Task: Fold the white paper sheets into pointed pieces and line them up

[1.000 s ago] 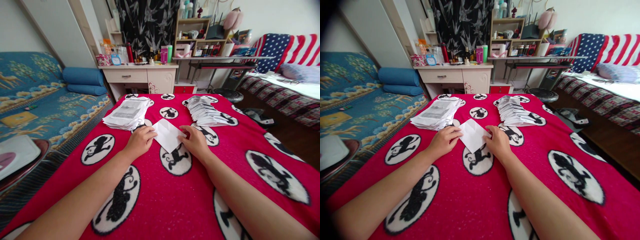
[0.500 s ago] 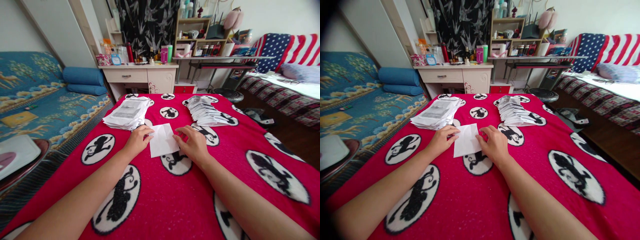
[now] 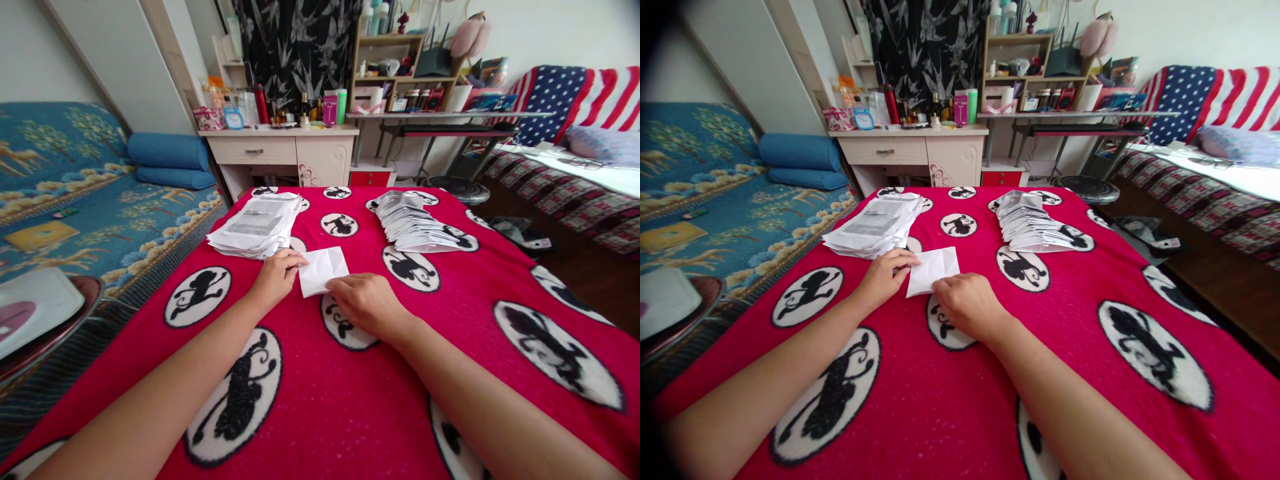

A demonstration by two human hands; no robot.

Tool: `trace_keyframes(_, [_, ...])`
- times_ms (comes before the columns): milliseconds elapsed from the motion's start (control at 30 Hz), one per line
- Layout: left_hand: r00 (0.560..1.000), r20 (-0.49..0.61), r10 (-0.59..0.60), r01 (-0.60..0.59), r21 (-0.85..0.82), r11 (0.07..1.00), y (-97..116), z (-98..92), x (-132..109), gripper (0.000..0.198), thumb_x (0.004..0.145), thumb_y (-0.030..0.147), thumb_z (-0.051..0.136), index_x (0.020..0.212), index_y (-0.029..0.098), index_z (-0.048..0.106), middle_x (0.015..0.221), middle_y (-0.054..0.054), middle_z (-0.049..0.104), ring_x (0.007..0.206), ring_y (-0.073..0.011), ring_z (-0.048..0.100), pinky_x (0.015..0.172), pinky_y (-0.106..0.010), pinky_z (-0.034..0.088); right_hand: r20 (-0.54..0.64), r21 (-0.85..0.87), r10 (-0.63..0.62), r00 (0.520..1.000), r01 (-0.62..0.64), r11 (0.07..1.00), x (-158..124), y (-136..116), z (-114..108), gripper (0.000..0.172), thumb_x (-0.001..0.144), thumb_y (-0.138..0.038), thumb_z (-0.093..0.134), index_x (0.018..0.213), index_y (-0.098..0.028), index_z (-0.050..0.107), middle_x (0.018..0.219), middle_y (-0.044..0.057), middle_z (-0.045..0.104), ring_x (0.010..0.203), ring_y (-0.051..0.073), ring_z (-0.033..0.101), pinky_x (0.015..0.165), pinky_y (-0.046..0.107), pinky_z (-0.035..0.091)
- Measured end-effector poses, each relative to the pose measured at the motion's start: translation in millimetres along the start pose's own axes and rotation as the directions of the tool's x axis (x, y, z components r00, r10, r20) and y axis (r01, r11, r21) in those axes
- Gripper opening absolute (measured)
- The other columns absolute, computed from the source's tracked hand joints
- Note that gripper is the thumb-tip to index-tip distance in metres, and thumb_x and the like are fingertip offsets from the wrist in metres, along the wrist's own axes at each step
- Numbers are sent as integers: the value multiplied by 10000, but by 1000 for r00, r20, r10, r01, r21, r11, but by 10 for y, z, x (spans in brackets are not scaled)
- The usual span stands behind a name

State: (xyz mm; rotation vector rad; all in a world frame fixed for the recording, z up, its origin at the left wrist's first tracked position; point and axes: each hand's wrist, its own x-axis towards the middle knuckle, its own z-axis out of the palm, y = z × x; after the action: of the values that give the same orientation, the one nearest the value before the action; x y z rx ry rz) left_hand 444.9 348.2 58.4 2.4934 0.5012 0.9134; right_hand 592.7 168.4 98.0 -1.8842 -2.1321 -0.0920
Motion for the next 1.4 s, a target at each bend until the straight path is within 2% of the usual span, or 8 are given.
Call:
trace_keyframes(200, [976,-186,-112,67,-233,970,99,-94,37,270,792,293,672,1038,182,680,1107,-89,665,1065,-212,604,974,-364,463,-389,570,424,818,-148,808,-23,-30,-83,229,878,-300,486,727,-181,611,555,-17,531,506,100,463,514,223,323])
trace_keyframes(367, [947,12,-321,234,-711,663,209,-123,21,608,810,479,633,1304,164,472,1109,-119,675,1012,-231,650,840,-330,520,-102,992,748,656,13,124,82,-83,-70,169,760,-326,586,666,-192,548,553,-31,504,457,93,418,433,209,313])
trace_keyframes(467, [912,141,-386,328,-815,477,245,-111,13,705,772,485,674,1344,162,419,1030,-109,700,895,-219,682,739,-301,534,1,1000,754,657,16,-15,105,-58,-29,140,700,-298,601,638,-196,528,525,-37,492,430,91,406,414,208,304])
trace_keyframes(633, [853,220,-474,453,-764,460,216,-74,1,686,636,323,808,1231,134,524,910,-90,723,746,-180,684,673,-268,526,-63,874,713,698,-306,377,30,119,55,215,787,-386,541,732,-184,592,620,23,614,538,161,548,493,263,413])
trace_keyframes(800, [873,182,-452,458,-623,634,159,-6,-13,656,603,260,803,1191,126,547,873,-78,716,752,-194,692,648,-265,526,-424,227,476,771,-418,879,-28,232,81,461,791,-244,587,1241,-154,543,1264,160,580,1155,318,526,947,461,421])
trace_keyframes(1033, [937,92,-337,339,-470,815,147,23,-14,526,616,189,766,1106,137,582,855,-50,702,718,-158,663,650,-251,518,-149,136,5,989,15,991,26,30,130,375,896,-228,507,1265,-193,560,1354,119,543,1252,253,478,1024,432,397])
trace_keyframes(1233, [998,43,-43,47,-90,995,203,-43,-47,98,727,228,701,802,168,679,740,-17,642,623,-122,570,589,-240,464,-118,233,43,992,-15,972,57,97,238,291,896,-186,500,1150,-134,632,1236,129,626,1154,214,560,1007,348,424])
trace_keyframes(1400, [961,202,188,-187,-24,982,339,-71,-71,170,810,349,666,853,195,726,843,-54,658,802,-171,598,755,-302,486,-218,269,197,956,-135,954,41,206,216,317,826,-88,503,1091,-166,658,1159,103,657,1077,210,592,944,340,467])
